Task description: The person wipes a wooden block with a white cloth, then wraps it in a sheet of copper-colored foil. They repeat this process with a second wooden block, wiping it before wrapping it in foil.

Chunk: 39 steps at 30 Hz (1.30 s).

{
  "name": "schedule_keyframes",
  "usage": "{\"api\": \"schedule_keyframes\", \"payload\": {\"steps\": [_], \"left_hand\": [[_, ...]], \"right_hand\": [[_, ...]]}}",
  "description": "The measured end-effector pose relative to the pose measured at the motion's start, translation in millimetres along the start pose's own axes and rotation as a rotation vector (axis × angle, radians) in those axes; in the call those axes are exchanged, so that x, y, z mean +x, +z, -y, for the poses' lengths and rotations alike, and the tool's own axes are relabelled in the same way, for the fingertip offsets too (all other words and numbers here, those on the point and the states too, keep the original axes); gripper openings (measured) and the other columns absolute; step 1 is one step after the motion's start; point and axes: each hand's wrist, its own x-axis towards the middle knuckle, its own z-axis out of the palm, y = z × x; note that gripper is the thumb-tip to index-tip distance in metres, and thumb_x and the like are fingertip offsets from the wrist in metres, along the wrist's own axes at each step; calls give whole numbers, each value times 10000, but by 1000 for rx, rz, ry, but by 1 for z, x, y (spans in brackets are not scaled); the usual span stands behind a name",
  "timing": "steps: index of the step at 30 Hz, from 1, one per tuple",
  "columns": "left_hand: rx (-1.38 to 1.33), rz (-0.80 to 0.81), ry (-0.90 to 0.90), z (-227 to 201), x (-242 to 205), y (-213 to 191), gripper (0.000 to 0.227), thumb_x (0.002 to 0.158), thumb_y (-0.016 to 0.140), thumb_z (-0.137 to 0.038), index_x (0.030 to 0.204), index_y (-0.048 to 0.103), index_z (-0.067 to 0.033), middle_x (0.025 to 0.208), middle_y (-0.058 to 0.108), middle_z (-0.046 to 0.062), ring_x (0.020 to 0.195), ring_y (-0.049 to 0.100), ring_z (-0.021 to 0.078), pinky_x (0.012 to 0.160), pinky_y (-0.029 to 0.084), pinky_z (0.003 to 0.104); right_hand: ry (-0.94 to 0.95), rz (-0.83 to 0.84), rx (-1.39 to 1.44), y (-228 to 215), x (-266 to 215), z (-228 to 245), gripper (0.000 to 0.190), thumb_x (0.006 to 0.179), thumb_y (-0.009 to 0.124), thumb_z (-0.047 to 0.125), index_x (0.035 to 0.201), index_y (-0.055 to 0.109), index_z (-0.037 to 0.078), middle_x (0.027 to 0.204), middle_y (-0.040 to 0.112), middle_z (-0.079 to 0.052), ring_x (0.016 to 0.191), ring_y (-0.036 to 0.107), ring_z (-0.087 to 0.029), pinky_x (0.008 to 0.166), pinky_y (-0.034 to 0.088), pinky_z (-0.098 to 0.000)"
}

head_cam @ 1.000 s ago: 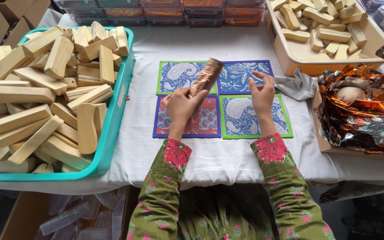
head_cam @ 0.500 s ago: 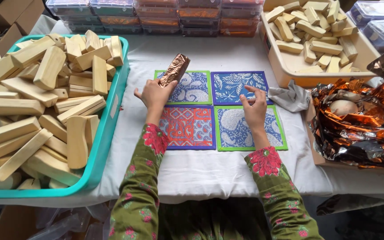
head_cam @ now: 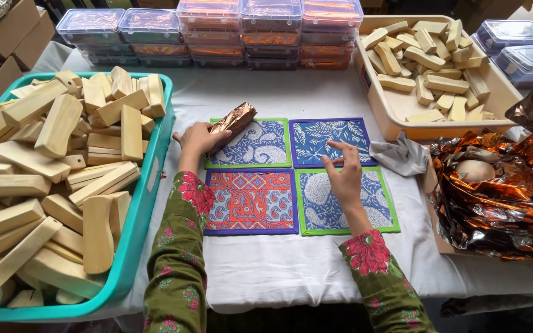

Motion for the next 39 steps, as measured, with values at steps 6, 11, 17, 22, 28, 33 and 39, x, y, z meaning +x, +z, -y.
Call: {"api": "schedule_keyframes", "payload": {"steps": [6,11,17,22,28,33,39], "left_hand": [[-90,-44,59,19,22,-1,861,708,736,-800,1296,658,-175,1074,772,99,1121,691,306,1176,92,694],[-67,16,38,7,7,-26,688,740,676,-767,1168,768,-236,1075,794,54,1111,710,274,1176,197,689],[-19,-56,40,34,35,2,643,934,478,-756,1104,813,-234,1155,736,120,1253,563,396,1125,255,722],[21,-57,43,39,34,6,673,1018,359,-715,1181,790,-224,1330,646,156,1313,520,410,1126,275,723],[-174,-494,197,7,7,14,744,1054,356,-671,1371,635,-60,1420,514,244,1298,475,413,1085,395,552],[-292,-677,526,-71,-48,51,418,1129,534,-446,1335,702,-123,1264,658,63,1226,606,260,1095,487,427],[-86,-165,621,-155,-147,84,813,892,669,-606,1490,444,-102,1471,451,200,1389,378,379,1102,216,728]], "right_hand": [[-19,24,-14,2,0,4,359,927,741,132,1280,675,110,1279,595,-95,826,684,-155,738,587,-284],[-18,34,-23,5,0,0,365,927,742,137,1286,676,116,1278,599,-93,828,688,-151,732,587,-286],[-12,64,-47,6,1,-4,364,934,736,156,1291,673,124,1289,592,-91,839,692,-143,727,590,-280],[2,81,-42,8,3,-3,365,938,731,161,1295,670,124,1292,585,-95,847,696,-146,727,593,-275],[31,100,-59,11,4,-3,369,933,731,163,1295,672,125,1290,583,-97,850,700,-149,690,579,-281],[-18,104,-106,13,2,-10,375,923,743,180,1288,680,127,1263,606,-88,898,694,-161,728,564,-321],[-157,41,-250,1,1,-29,369,887,781,180,1246,720,122,1210,649,-96,1074,599,-284,968,488,-415]]}}
